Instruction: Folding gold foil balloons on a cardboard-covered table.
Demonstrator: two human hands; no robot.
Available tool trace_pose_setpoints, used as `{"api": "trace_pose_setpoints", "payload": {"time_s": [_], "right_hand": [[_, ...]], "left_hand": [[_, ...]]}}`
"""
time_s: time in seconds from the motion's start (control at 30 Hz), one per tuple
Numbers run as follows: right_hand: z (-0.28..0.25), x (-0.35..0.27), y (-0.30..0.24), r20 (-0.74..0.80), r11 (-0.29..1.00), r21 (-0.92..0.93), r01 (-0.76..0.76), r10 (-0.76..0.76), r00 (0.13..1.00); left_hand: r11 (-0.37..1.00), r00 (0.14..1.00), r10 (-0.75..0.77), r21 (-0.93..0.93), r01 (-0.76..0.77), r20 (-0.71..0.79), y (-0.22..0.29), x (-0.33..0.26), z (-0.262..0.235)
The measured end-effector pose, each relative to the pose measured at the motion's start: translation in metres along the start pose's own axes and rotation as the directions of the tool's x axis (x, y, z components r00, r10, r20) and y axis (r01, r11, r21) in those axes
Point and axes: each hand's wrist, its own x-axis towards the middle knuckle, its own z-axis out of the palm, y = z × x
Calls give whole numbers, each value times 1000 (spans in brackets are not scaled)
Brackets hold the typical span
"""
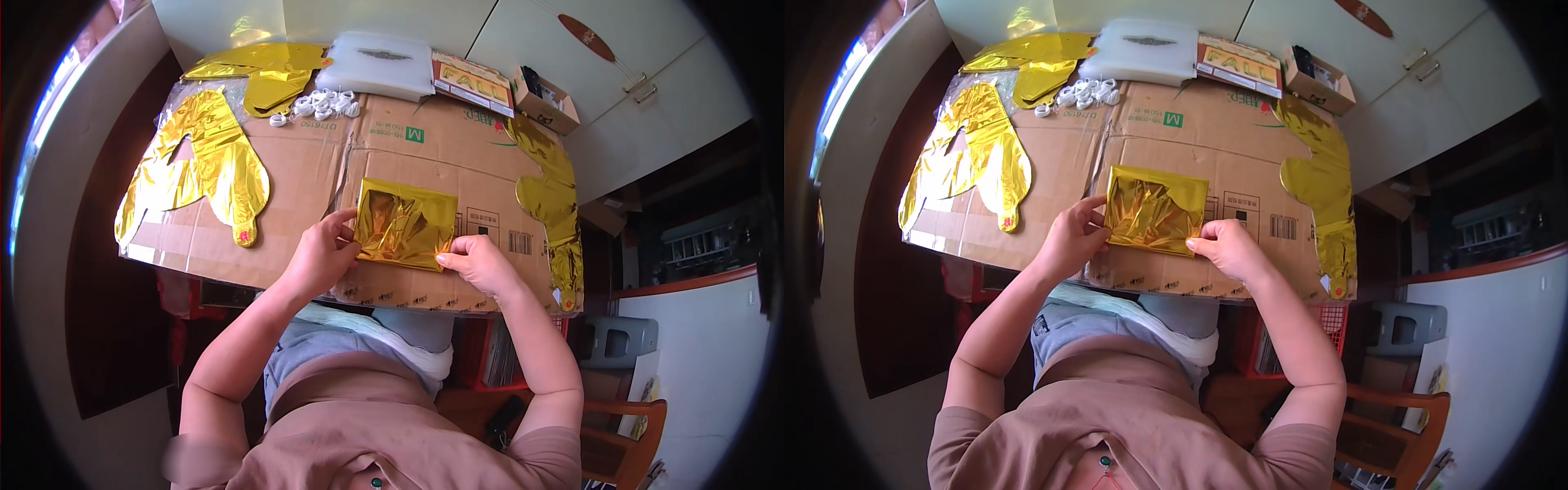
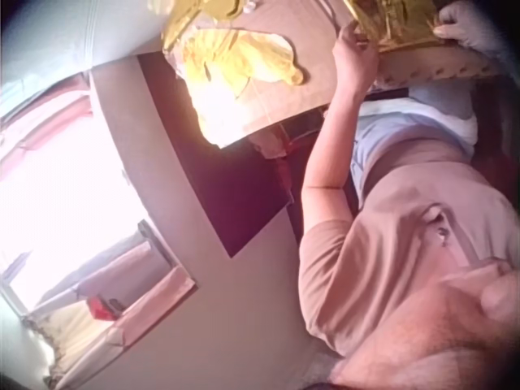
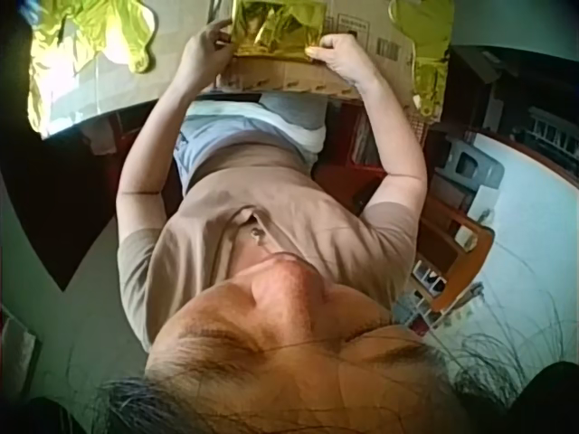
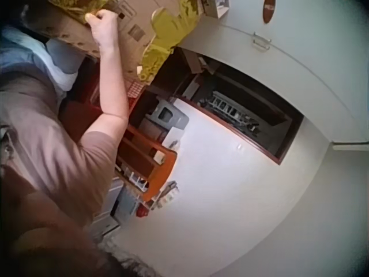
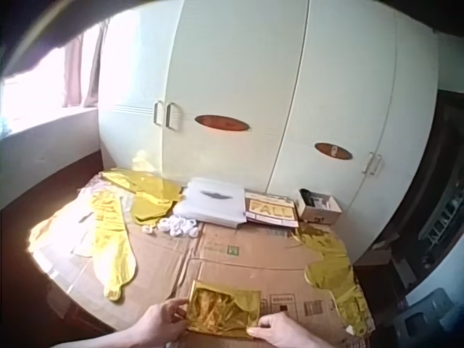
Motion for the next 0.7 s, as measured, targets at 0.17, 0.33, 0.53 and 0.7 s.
{"api": "trace_pose_setpoints", "payload": {"time_s": [0.17, 0.33, 0.53, 0.7], "right_hand": [[5, -4, 5, -74, 994, 109, -19, 27, 997], [5, -1, 16, -53, 997, -39, 68, -70, 996], [2, -2, 7, 30, 999, -39, -37, 38, 999], [3, -7, 0, 108, 988, 81, -134, 125, 986]], "left_hand": [[1000, 1000, 16, -15, -17, -20, -1, -3, 3], [995, 999, 28, -91, -29, -19, -3, -6, 5], [998, 998, 36, -53, -38, -41, -3, -11, 7], [998, 996, 51, -26, -53, -70, -4, -14, 8]]}}
